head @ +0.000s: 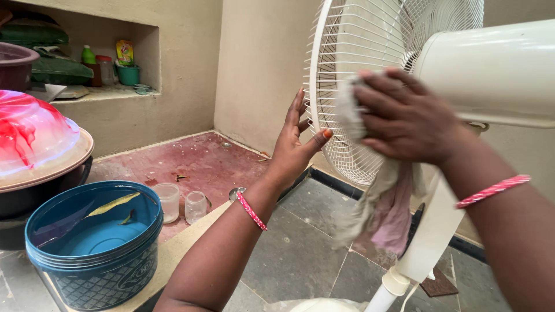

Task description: The person wipes the front grille, motor housing, and stand of a white pedestal fan using a cloth. They rotate the fan head to access different areas and continue wiping the entire visible surface.

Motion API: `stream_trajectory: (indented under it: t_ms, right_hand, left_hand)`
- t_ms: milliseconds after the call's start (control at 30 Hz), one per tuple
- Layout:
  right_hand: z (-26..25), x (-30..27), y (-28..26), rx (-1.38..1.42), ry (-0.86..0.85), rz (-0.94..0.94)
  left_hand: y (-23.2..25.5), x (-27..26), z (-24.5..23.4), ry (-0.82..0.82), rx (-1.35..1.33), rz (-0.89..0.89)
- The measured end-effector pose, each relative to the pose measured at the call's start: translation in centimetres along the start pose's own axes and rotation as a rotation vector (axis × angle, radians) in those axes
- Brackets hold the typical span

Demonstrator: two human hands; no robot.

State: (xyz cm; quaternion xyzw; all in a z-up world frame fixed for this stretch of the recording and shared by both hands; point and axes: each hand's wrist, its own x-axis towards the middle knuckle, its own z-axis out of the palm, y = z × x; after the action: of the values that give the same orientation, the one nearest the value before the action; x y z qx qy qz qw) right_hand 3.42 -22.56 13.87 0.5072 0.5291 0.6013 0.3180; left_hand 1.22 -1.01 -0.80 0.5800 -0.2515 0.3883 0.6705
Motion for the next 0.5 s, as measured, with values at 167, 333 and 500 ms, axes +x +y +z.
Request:
stream_trajectory:
  t_ms: [167, 333, 500]
  right_hand:
    - [-0.7, 6.7, -3.3, 0.056, 0.039, 0.005]
    - [0.7, 4.4, -2.3, 0.117, 0.117, 0.05]
    - [4.0, -3.0, -2.9, 0.101, 0.271, 0.385]
  left_hand:
    - [-2.2, 0.4, -0.1, -0.046, -0.24, 0.069]
    - [-1.5, 0.1, -0.6, -0.027, -0.144, 0.043]
    - [0.0, 0.3, 0.0, 0.001, -0.041, -0.023]
